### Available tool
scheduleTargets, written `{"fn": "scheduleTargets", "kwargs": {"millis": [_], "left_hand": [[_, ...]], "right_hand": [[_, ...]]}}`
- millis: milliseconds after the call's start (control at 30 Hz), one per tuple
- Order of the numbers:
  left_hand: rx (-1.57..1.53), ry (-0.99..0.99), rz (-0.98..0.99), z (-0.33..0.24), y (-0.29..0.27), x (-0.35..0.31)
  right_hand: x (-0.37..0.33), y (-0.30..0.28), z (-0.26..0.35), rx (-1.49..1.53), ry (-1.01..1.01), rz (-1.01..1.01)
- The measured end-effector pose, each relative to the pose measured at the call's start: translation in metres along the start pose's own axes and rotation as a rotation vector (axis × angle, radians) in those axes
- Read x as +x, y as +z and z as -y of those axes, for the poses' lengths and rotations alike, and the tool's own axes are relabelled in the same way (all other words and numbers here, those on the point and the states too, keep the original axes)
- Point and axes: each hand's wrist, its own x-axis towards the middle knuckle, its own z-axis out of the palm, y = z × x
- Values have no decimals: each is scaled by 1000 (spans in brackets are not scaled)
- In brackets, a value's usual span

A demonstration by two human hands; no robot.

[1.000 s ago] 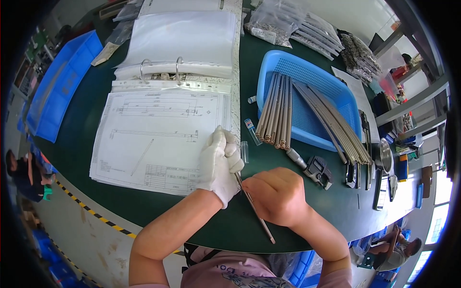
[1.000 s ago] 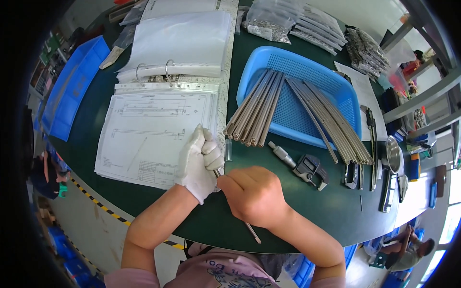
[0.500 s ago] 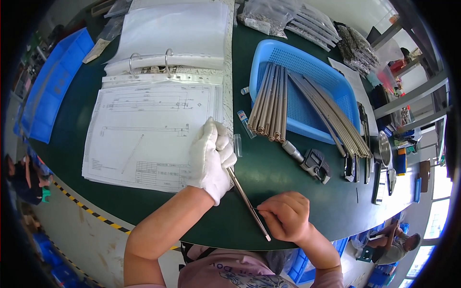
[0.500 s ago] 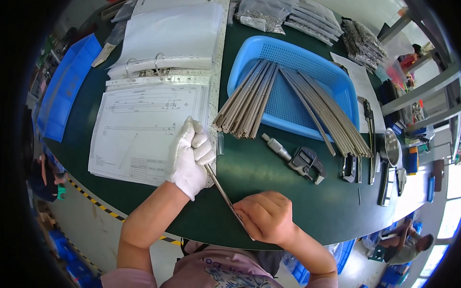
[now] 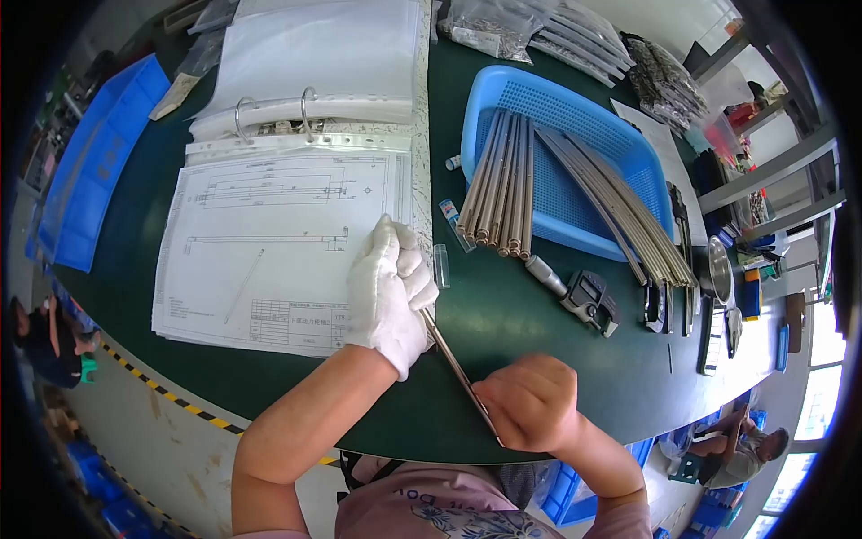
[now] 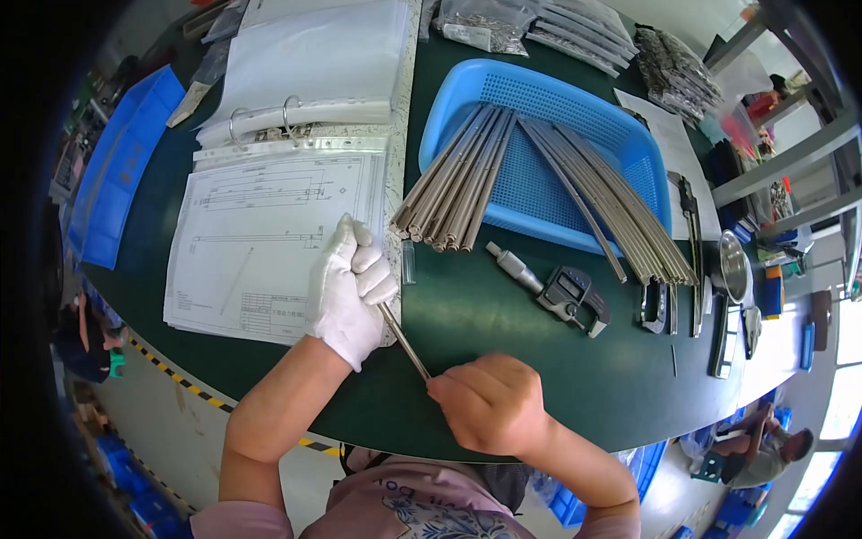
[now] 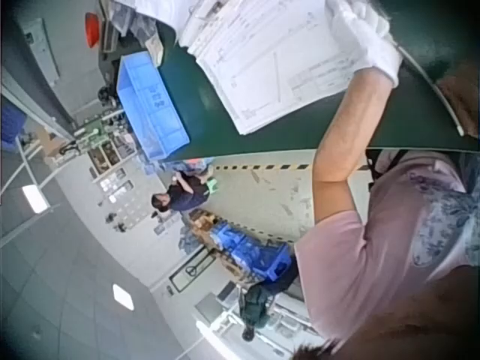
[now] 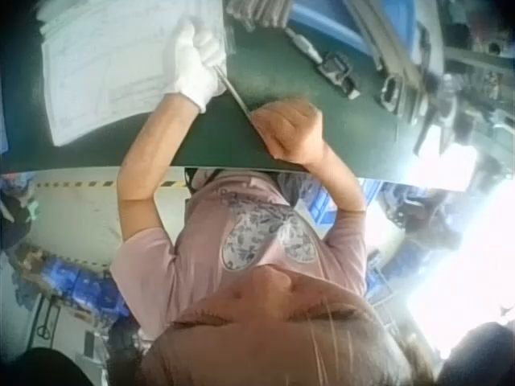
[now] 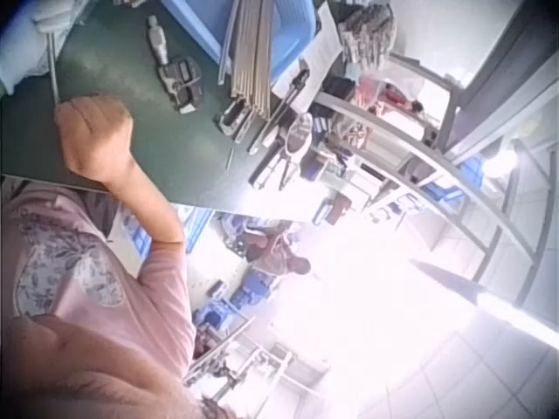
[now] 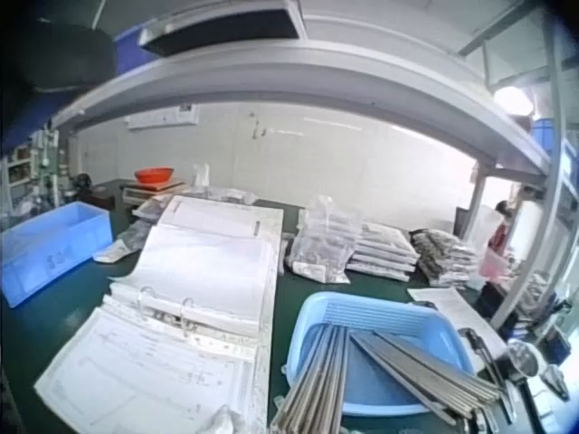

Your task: Measuring the dimensions of metal rods using a digital micrometer and comparing them with a technical drawing.

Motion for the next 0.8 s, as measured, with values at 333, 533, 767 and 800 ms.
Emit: {"fn": "scheduleTargets", "kwargs": {"millis": [333,533,767,800], "left_hand": [[-84,-17,47,-3,1,3],[-195,-136,242,-14,-6,9],[-304,-255,610,-19,-6,6],[-305,-253,613,-18,-6,6]], "right_hand": [[-6,6,5,-211,-122,-88],[1,-8,5,-66,11,-104],[26,-1,-5,148,173,-109],[28,1,-6,169,169,-110]]}}
